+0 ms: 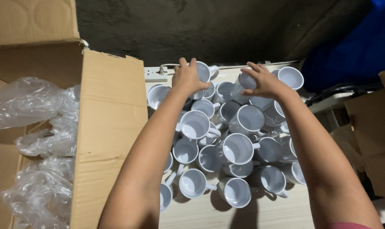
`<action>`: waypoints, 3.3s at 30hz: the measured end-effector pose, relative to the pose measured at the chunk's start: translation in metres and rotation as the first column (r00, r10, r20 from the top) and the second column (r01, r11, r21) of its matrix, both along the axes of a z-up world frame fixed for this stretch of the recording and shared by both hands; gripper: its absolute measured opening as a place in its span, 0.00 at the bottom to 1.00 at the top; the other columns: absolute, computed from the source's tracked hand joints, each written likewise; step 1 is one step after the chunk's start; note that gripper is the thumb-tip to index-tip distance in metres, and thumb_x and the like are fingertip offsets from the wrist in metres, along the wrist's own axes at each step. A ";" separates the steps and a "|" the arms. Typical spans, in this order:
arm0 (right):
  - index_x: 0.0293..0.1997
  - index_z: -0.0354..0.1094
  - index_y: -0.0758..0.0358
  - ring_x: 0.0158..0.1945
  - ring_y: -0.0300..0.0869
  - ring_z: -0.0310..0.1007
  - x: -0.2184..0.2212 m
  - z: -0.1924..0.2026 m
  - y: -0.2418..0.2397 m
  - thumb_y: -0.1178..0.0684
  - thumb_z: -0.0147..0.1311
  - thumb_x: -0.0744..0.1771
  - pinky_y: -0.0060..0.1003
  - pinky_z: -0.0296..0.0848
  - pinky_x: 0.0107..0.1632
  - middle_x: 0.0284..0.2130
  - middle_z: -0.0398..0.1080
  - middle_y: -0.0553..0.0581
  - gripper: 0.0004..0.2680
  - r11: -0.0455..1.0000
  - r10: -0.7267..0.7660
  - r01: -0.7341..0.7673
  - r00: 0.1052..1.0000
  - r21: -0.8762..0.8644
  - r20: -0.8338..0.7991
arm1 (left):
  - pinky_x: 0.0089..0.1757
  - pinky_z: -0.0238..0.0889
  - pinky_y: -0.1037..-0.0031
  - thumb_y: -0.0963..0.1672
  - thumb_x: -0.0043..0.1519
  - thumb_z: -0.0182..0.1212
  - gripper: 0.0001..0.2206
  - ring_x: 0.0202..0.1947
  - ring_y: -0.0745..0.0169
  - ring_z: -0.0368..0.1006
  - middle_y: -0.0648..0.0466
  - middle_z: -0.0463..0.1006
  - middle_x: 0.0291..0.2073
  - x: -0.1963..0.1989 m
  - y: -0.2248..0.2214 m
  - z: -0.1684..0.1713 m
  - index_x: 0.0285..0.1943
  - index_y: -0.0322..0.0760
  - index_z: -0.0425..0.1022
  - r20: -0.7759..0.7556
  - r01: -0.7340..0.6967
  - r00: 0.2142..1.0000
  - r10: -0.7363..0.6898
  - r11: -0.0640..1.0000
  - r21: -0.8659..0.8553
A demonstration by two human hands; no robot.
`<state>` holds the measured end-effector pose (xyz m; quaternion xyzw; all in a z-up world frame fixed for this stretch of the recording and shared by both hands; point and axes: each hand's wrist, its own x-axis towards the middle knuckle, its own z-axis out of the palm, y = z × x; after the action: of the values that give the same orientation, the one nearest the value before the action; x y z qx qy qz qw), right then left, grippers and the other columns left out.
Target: Unpacking white ceramic mugs from a cardboard box and arranging them on a table in a workshop.
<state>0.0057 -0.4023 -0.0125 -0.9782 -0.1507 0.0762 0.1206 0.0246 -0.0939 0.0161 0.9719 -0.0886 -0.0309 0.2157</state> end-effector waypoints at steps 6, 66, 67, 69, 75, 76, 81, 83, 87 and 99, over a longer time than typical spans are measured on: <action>0.71 0.56 0.48 0.76 0.62 0.43 -0.026 0.014 0.003 0.36 0.68 0.58 0.57 0.56 0.69 0.74 0.47 0.60 0.34 0.995 0.097 -0.092 0.988 -0.050 0.123 | 0.48 0.74 0.58 0.54 0.44 0.77 0.49 0.61 0.35 0.64 0.37 0.57 0.65 -0.004 -0.004 -0.018 0.75 0.36 0.57 -0.064 0.028 0.998 -0.025 0.998 0.050; 0.72 0.48 0.52 0.76 0.54 0.42 -0.030 0.031 0.108 0.58 0.73 0.52 0.49 0.50 0.73 0.72 0.48 0.58 0.41 0.629 0.672 -0.658 0.728 -0.414 -0.136 | 0.65 0.45 0.42 0.48 0.60 0.66 0.21 0.72 0.31 0.49 0.39 0.64 0.66 -0.064 0.016 -0.063 0.61 0.39 0.73 0.120 0.167 0.976 -0.181 0.979 0.117; 0.72 0.48 0.51 0.77 0.53 0.42 -0.030 0.032 0.108 0.59 0.72 0.53 0.48 0.50 0.74 0.73 0.48 0.56 0.40 0.629 0.658 -0.639 0.741 -0.442 -0.136 | 0.65 0.44 0.42 0.48 0.60 0.66 0.22 0.72 0.31 0.49 0.39 0.64 0.66 -0.064 0.016 -0.062 0.62 0.39 0.73 0.114 0.168 0.977 -0.181 0.979 0.118; 0.72 0.49 0.50 0.77 0.52 0.41 -0.026 0.031 0.105 0.60 0.71 0.54 0.47 0.50 0.75 0.73 0.48 0.54 0.40 0.626 0.645 -0.622 0.752 -0.471 -0.135 | 0.65 0.43 0.41 0.48 0.61 0.65 0.22 0.72 0.32 0.48 0.39 0.64 0.66 -0.063 0.017 -0.063 0.63 0.39 0.72 0.106 0.167 0.978 -0.179 0.979 0.119; 0.74 0.46 0.47 0.78 0.51 0.40 -0.018 0.030 0.102 0.62 0.66 0.57 0.49 0.50 0.74 0.74 0.45 0.51 0.38 0.662 0.610 -0.603 0.779 -0.444 -0.148 | 0.65 0.43 0.42 0.49 0.62 0.63 0.24 0.73 0.32 0.46 0.40 0.62 0.68 -0.060 0.015 -0.068 0.66 0.39 0.70 0.084 0.172 0.979 -0.186 0.974 0.150; 0.74 0.45 0.44 0.77 0.52 0.40 -0.015 0.027 0.102 0.64 0.64 0.58 0.50 0.51 0.73 0.75 0.42 0.51 0.38 0.672 0.594 -0.587 0.791 -0.451 -0.146 | 0.65 0.43 0.42 0.49 0.61 0.64 0.24 0.73 0.32 0.46 0.40 0.62 0.68 -0.059 0.015 -0.067 0.66 0.39 0.69 0.085 0.170 0.979 -0.185 0.973 0.153; 0.76 0.43 0.37 0.77 0.53 0.41 -0.019 0.018 0.102 0.68 0.57 0.61 0.51 0.55 0.71 0.77 0.38 0.46 0.37 0.703 0.522 -0.529 0.838 -0.476 -0.161 | 0.65 0.44 0.44 0.49 0.61 0.63 0.25 0.72 0.32 0.47 0.40 0.63 0.67 -0.062 0.018 -0.059 0.66 0.38 0.69 0.068 0.179 0.979 -0.190 0.973 0.144; 0.76 0.43 0.39 0.76 0.54 0.45 -0.017 0.012 0.098 0.69 0.55 0.60 0.50 0.62 0.68 0.77 0.37 0.53 0.38 0.720 0.544 -0.534 0.831 -0.442 -0.118 | 0.66 0.44 0.45 0.49 0.63 0.62 0.23 0.73 0.32 0.48 0.41 0.65 0.65 -0.060 0.019 -0.060 0.66 0.38 0.69 0.037 0.191 0.979 -0.199 0.971 0.143; 0.77 0.40 0.42 0.75 0.51 0.45 -0.033 0.023 0.092 0.65 0.57 0.60 0.52 0.61 0.68 0.77 0.37 0.52 0.37 0.736 0.491 -0.479 0.864 -0.479 -0.109 | 0.66 0.45 0.44 0.48 0.65 0.60 0.21 0.73 0.31 0.48 0.42 0.67 0.65 -0.058 0.018 -0.061 0.66 0.37 0.70 0.035 0.198 0.978 -0.206 0.968 0.155; 0.74 0.44 0.56 0.61 0.62 0.66 -0.204 0.041 0.103 0.19 0.57 0.58 0.55 0.75 0.53 0.66 0.55 0.68 0.43 0.942 -0.093 0.032 0.981 -0.333 -0.170 | 0.65 0.54 0.53 0.53 0.46 0.78 0.42 0.73 0.42 0.50 0.45 0.56 0.73 -0.105 0.026 0.030 0.71 0.48 0.65 -0.132 0.424 0.904 -0.408 0.896 0.136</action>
<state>-0.1979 -0.2995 0.0285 -0.9778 -0.0930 0.1858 -0.0285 -0.0808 -0.0678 0.0458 0.9419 -0.2806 -0.1321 0.1289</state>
